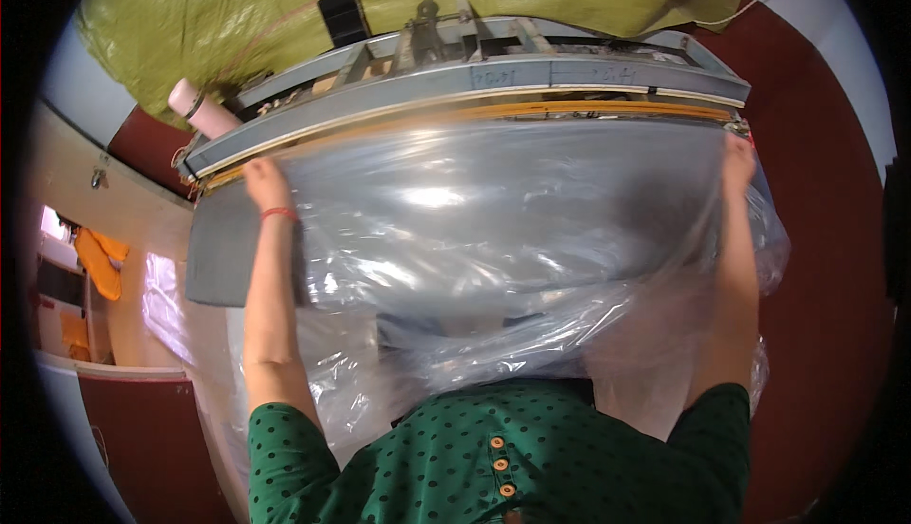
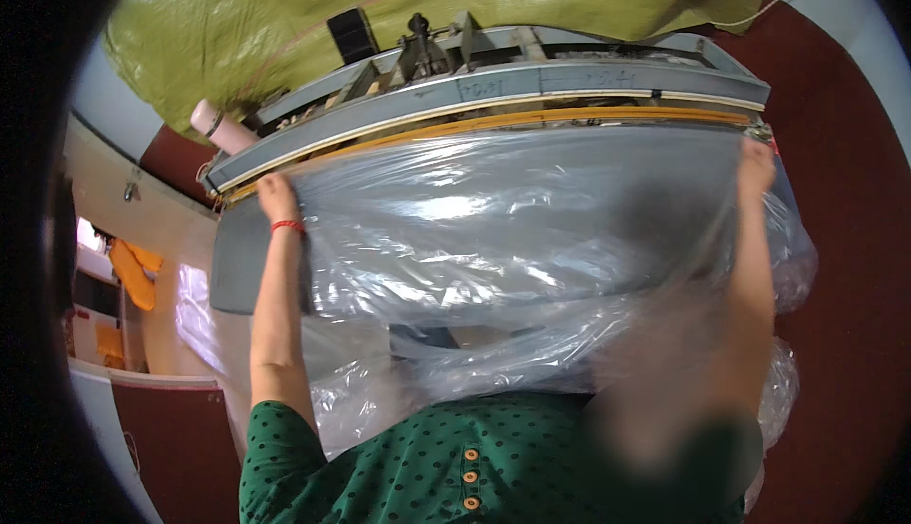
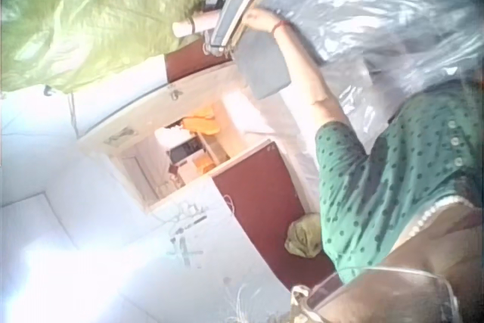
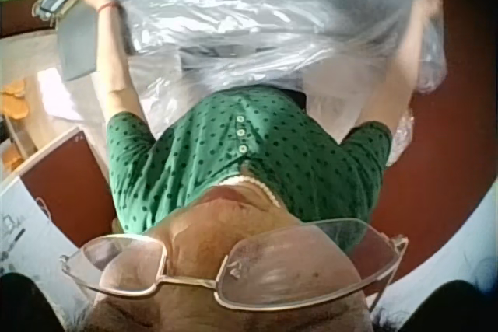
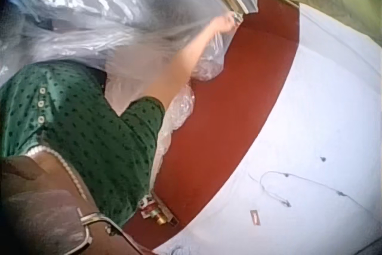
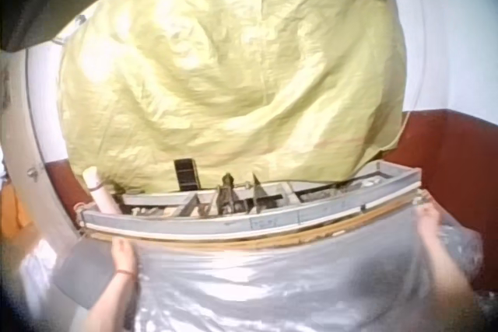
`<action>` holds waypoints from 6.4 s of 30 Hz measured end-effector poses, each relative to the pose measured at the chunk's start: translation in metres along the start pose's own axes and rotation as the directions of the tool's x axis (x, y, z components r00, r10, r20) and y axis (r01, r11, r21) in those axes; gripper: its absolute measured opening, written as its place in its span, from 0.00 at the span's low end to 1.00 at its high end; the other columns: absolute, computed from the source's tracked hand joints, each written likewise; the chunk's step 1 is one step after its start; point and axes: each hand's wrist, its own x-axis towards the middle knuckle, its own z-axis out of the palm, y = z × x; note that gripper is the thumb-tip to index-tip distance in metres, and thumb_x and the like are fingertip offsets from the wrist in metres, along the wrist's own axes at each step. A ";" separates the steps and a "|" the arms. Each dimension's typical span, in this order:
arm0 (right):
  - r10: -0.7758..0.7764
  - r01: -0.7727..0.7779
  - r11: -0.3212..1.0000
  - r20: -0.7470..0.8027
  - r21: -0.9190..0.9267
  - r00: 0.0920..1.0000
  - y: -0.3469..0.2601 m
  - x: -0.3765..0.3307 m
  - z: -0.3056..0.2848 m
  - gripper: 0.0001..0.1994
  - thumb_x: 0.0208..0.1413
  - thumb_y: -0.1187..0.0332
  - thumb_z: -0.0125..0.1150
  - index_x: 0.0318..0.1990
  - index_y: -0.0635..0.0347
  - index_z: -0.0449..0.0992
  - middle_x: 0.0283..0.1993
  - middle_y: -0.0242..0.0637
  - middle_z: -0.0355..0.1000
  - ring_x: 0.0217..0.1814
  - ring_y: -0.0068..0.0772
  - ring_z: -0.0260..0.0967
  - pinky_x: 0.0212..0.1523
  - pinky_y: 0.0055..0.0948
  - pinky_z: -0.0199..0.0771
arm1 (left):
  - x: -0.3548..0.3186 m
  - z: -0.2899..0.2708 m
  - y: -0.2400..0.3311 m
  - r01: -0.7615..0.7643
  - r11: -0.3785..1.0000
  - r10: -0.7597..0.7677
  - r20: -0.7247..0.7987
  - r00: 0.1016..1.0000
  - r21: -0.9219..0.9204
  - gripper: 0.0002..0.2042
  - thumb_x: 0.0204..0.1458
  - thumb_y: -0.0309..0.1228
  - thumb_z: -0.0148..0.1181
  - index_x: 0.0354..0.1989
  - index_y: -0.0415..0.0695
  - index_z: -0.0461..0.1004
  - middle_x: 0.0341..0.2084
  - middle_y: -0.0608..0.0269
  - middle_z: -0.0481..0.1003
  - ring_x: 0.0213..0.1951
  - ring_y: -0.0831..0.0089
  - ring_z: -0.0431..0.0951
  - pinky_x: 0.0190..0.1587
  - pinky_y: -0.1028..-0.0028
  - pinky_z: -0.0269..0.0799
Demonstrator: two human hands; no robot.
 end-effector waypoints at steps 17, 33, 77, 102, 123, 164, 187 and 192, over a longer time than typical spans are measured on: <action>0.245 -0.200 0.905 -0.078 0.376 0.966 -0.078 -0.021 0.073 0.09 0.47 0.70 0.55 0.34 0.63 0.66 0.24 0.37 0.68 0.16 0.26 0.65 0.17 0.25 0.65 | 0.051 -0.025 -0.067 0.325 0.832 -0.293 0.140 0.946 -0.450 0.07 0.49 0.32 0.48 0.25 0.42 0.62 0.14 0.68 0.63 0.17 0.79 0.63 0.18 0.79 0.63; -0.245 0.059 0.910 -0.418 -0.410 0.875 -0.007 -0.073 -0.136 0.24 0.50 0.55 0.53 0.47 0.66 0.65 0.48 0.48 0.65 0.49 0.41 0.62 0.50 0.33 0.60 | -0.039 -0.156 0.035 -0.008 0.922 0.088 0.190 0.978 -0.387 0.03 0.49 0.25 0.49 0.32 0.41 0.65 0.27 0.69 0.63 0.30 0.82 0.64 0.31 0.84 0.59; -0.485 -0.326 0.789 0.853 0.521 0.190 -0.426 -0.219 -0.030 0.16 0.52 0.55 0.53 0.29 0.62 0.72 0.18 0.29 0.67 0.14 0.12 0.55 0.15 0.11 0.52 | -0.150 -0.066 0.218 -0.516 0.788 0.612 0.337 0.715 -0.336 0.27 0.39 0.23 0.60 0.50 0.40 0.59 0.36 0.60 0.68 0.39 0.71 0.69 0.43 0.72 0.65; -0.757 -0.226 0.524 0.571 0.821 0.319 -0.390 -0.253 0.041 0.06 0.49 0.72 0.55 0.34 0.63 0.70 0.30 0.30 0.69 0.32 0.19 0.65 0.33 0.20 0.67 | -0.131 -0.082 0.196 0.102 0.844 0.328 0.658 0.678 -0.526 0.05 0.46 0.26 0.56 0.24 0.39 0.67 0.15 0.70 0.66 0.17 0.85 0.63 0.20 0.84 0.60; -0.009 0.011 0.980 0.015 -0.197 1.000 0.141 -0.019 -0.247 0.15 0.53 0.59 0.51 0.34 0.65 0.71 0.31 0.35 0.69 0.34 0.26 0.62 0.39 0.26 0.63 | 0.100 -0.387 -0.083 -0.321 0.089 -0.255 0.333 0.908 0.943 0.12 0.47 0.35 0.45 0.32 0.44 0.74 0.31 0.50 0.73 0.37 0.56 0.74 0.39 0.63 0.69; 0.042 -0.019 0.990 0.164 -0.137 0.986 -0.021 -0.018 -0.068 0.20 0.47 0.52 0.54 0.35 0.62 0.75 0.35 0.44 0.72 0.38 0.36 0.69 0.41 0.29 0.64 | -0.007 -0.154 -0.007 -0.257 0.944 0.130 0.484 0.865 0.206 0.14 0.52 0.31 0.49 0.42 0.34 0.69 0.43 0.54 0.69 0.46 0.68 0.68 0.49 0.73 0.62; 0.121 -0.137 0.986 0.149 0.100 0.981 0.041 -0.003 -0.064 0.14 0.47 0.57 0.55 0.30 0.60 0.73 0.26 0.44 0.71 0.29 0.37 0.69 0.33 0.32 0.65 | -0.501 0.129 0.348 0.349 0.860 0.470 0.845 -0.256 -0.373 0.29 0.45 0.32 0.56 0.55 0.33 0.53 0.50 0.49 0.62 0.43 0.68 0.70 0.48 0.73 0.63; 0.127 -0.181 0.953 0.221 0.242 0.967 0.037 -0.003 -0.059 0.12 0.49 0.62 0.55 0.29 0.64 0.72 0.23 0.38 0.71 0.26 0.22 0.63 0.31 0.25 0.64 | -0.445 0.085 0.323 0.571 0.761 0.640 0.499 -0.584 -0.307 0.09 0.49 0.26 0.50 0.37 0.40 0.73 0.31 0.64 0.74 0.37 0.76 0.72 0.45 0.75 0.65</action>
